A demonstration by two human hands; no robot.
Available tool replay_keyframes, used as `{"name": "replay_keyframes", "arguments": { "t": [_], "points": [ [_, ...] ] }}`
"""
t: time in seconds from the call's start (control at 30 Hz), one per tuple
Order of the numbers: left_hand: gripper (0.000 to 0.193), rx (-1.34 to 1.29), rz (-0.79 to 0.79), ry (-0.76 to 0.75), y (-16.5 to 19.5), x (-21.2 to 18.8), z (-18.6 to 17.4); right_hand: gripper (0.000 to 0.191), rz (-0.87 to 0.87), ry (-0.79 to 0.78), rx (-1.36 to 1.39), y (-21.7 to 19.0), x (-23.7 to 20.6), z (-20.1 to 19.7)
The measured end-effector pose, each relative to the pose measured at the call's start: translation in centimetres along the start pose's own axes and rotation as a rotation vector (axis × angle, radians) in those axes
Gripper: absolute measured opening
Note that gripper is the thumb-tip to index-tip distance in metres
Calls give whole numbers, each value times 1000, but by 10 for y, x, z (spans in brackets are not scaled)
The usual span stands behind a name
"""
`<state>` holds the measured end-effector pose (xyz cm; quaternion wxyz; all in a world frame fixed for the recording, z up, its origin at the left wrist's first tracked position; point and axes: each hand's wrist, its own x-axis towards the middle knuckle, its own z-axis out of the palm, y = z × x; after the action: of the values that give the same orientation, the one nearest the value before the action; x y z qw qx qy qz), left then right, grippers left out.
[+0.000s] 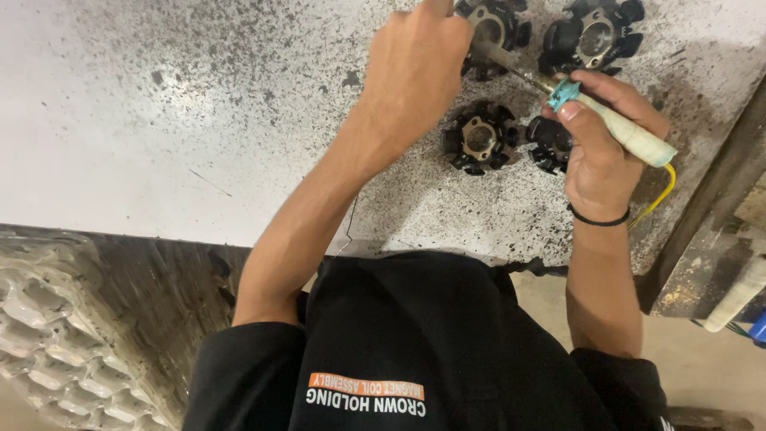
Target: The person arranges black armature rotor parts on a workbench, uses a soldering iron to solder each part's center hub, and touches a probe to the parts. They connect red test leads to a testing machine, place finished parts into molded trays, and move parts across the bench.
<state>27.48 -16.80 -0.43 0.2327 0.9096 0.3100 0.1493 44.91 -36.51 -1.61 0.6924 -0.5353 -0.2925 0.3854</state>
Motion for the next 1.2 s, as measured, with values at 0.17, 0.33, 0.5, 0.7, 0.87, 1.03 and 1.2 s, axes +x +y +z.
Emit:
{"name": "replay_keyframes", "arguments": {
  "t": [0.17,0.33,0.5,0.7,0.87,1.03,1.2],
  "points": [
    [25,-54,43,92,-3,0,3,20,-10,13,-32,0,-3,2],
    [23,-41,23,104,0,1,4,21,-18,3,-32,-1,-2,4],
    [17,-146,70,157,2,-3,0,24,-50,60,-7,1,-3,6],
    [12,-116,24,121,-2,-10,5,27,-50,69,-38,4,-3,5],
    [11,-77,76,167,-4,-13,10,25,-53,61,-68,6,-2,2],
    [18,-57,116,219,-10,-18,15,29,-48,55,-95,1,-1,6],
    [20,-26,107,166,-8,-10,18,25,-54,22,6,-13,5,7]
  ]
}}
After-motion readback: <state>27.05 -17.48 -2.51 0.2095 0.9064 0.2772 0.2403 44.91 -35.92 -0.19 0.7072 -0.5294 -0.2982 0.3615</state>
